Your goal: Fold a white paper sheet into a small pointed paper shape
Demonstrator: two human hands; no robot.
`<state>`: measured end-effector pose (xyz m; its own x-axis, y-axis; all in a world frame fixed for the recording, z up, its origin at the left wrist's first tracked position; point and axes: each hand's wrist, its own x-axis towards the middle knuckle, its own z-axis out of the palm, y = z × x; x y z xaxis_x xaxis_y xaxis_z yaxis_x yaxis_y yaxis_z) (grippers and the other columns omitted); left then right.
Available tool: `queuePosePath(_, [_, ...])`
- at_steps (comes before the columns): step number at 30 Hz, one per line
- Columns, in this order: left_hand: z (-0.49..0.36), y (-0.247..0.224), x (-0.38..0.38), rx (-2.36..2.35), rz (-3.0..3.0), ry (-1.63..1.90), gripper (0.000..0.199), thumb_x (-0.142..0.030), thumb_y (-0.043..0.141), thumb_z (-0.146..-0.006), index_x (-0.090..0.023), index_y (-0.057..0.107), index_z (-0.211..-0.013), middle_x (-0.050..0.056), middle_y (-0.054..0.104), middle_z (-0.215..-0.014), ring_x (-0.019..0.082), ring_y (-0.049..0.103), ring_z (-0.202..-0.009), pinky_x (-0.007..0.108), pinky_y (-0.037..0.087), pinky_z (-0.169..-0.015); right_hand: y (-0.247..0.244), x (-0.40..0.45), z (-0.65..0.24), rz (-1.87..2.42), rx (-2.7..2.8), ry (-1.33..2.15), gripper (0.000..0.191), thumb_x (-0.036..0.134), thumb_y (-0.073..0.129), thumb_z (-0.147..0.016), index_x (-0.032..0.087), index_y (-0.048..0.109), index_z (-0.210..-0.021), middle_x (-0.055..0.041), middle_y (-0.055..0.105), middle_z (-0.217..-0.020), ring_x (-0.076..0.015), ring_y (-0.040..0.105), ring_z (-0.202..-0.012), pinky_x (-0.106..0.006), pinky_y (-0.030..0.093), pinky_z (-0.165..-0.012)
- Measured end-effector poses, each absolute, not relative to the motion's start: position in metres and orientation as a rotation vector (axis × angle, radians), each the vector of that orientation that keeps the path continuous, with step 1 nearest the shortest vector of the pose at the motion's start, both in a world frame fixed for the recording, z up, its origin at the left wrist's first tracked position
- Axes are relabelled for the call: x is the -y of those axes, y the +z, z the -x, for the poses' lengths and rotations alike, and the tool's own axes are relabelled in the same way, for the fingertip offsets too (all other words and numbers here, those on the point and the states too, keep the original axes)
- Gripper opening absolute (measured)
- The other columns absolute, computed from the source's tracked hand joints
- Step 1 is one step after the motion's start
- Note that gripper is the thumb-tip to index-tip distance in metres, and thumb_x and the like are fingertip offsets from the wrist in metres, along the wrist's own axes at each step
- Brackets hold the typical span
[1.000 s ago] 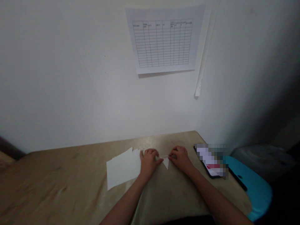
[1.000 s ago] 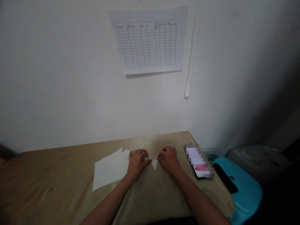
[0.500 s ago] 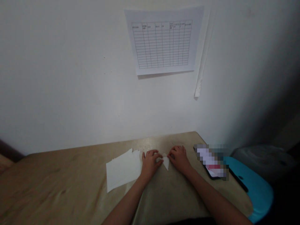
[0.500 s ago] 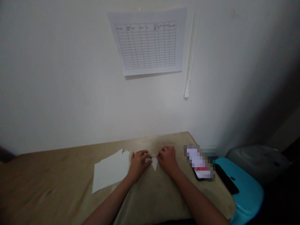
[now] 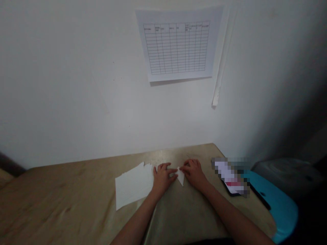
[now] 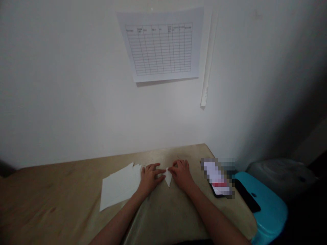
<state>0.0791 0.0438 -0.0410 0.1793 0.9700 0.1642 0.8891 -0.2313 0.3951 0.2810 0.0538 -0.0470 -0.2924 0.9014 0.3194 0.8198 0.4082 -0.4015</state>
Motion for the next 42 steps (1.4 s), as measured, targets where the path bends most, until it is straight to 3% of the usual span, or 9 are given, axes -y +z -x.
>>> queuePosePath(4, [-0.078, -0.039, -0.042, -1.799, -2.241, 0.543, 0.027, -0.042, 0.07, -0.085, -0.045, 0.073, -0.111, -0.001, 0.057, -0.142, 0.03, 0.042, -0.134, 0.064, 0.014, -0.116, -0.048, -0.052, -0.284, 1.472, 2.209, 0.251, 0.023, 0.034, 0.06, -0.092, 0.038, 0.074, -0.111, -0.0051, 0.06, -0.119, -0.0247, 0.046, -0.118, -0.045, 0.028, -0.109])
queuePosePath(16, [-0.075, -0.046, -0.046, -1.668, -2.292, 0.602, 0.025, -0.035, 0.07, -0.086, -0.041, 0.072, -0.111, 0.001, 0.06, -0.137, 0.028, 0.047, -0.132, 0.065, 0.014, -0.116, -0.05, -0.05, -0.285, 1.451, 2.174, 0.313, 0.027, 0.031, 0.064, -0.089, 0.038, 0.073, -0.114, -0.0058, 0.059, -0.122, -0.0257, 0.045, -0.122, -0.047, 0.028, -0.111])
queuePosePath(25, [-0.077, -0.043, -0.044, -1.689, -2.238, 0.725, 0.011, -0.035, 0.064, -0.09, -0.026, 0.071, -0.09, 0.003, 0.066, -0.126, 0.025, 0.053, -0.125, 0.063, 0.015, -0.117, -0.049, -0.051, -0.286, 1.468, 2.197, 0.294, 0.028, 0.032, 0.065, -0.089, 0.039, 0.071, -0.116, -0.0047, 0.058, -0.123, -0.0244, 0.045, -0.123, -0.046, 0.026, -0.113])
queuePosePath(27, [-0.076, -0.044, -0.044, -1.688, -2.261, 0.678, 0.011, -0.03, 0.067, -0.087, -0.029, 0.072, -0.097, 0.002, 0.064, -0.129, 0.026, 0.051, -0.127, 0.063, 0.015, -0.117, -0.049, -0.051, -0.286, 1.469, 2.205, 0.293, 0.028, 0.031, 0.065, -0.09, 0.039, 0.071, -0.116, -0.0051, 0.058, -0.124, -0.0249, 0.044, -0.123, -0.046, 0.026, -0.112])
queuePosePath(32, [-0.072, -0.044, -0.047, -1.673, -2.311, 0.573, 0.032, -0.031, 0.07, -0.085, -0.042, 0.071, -0.115, 0.0, 0.056, -0.142, 0.029, 0.044, -0.134, 0.062, 0.018, -0.117, -0.052, -0.053, -0.286, 1.444, 2.211, 0.297, 0.028, 0.031, 0.064, -0.09, 0.038, 0.071, -0.117, -0.0062, 0.057, -0.123, -0.0262, 0.045, -0.122, -0.049, 0.028, -0.112])
queuePosePath(38, [-0.07, -0.043, -0.048, -1.68, -2.293, 0.559, 0.033, -0.034, 0.07, -0.085, -0.045, 0.071, -0.116, 0.001, 0.055, -0.143, 0.031, 0.043, -0.135, 0.061, 0.02, -0.117, -0.058, -0.054, -0.287, 1.33, 2.225, 0.296, 0.028, 0.027, 0.063, -0.09, 0.038, 0.071, -0.114, -0.0064, 0.058, -0.119, -0.0259, 0.047, -0.119, -0.048, 0.032, -0.109])
queuePosePath(42, [-0.071, -0.04, -0.047, -1.681, -2.285, 0.553, 0.033, -0.033, 0.07, -0.085, -0.044, 0.072, -0.116, 0.002, 0.055, -0.144, 0.031, 0.043, -0.135, 0.062, 0.02, -0.117, -0.057, -0.055, -0.288, 1.286, 2.18, 0.318, 0.018, 0.028, 0.063, -0.09, 0.03, 0.073, -0.105, -0.0066, 0.06, -0.116, -0.0256, 0.049, -0.116, -0.047, 0.034, -0.108])
